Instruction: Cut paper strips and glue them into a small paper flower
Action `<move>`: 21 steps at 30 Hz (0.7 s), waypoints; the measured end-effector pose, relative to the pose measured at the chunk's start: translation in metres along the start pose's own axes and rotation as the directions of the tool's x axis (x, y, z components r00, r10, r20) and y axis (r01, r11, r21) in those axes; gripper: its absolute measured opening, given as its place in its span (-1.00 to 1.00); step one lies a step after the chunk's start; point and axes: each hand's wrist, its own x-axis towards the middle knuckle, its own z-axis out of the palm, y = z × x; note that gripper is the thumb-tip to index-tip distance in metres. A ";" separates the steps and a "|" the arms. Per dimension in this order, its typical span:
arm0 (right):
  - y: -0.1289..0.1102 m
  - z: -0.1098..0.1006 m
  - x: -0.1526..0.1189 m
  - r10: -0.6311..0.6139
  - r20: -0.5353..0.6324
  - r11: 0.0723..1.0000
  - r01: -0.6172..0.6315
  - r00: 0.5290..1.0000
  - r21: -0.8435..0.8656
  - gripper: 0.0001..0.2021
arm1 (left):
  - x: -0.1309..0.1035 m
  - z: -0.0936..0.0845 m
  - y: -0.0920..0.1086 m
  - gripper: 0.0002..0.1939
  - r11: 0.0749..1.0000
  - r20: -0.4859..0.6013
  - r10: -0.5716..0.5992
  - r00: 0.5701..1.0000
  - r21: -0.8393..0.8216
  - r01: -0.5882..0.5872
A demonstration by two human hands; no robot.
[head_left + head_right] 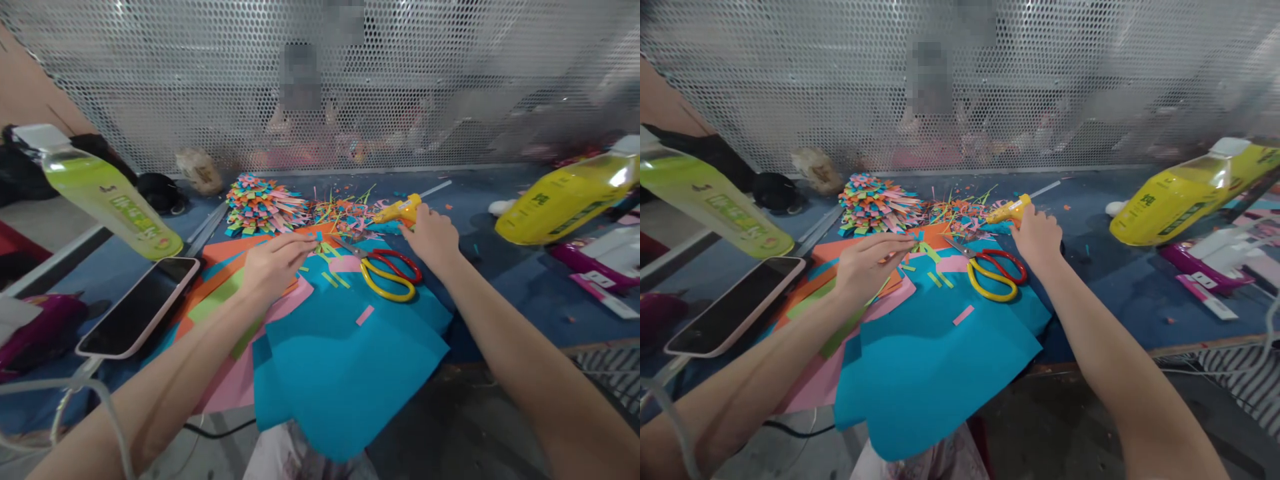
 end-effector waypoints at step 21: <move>-0.005 0.028 0.000 0.106 -0.153 0.990 -0.090 0.983 0.106 -0.51 | -0.002 0.003 0.000 -0.84 0.996 0.006 0.046 0.999 0.070 -0.046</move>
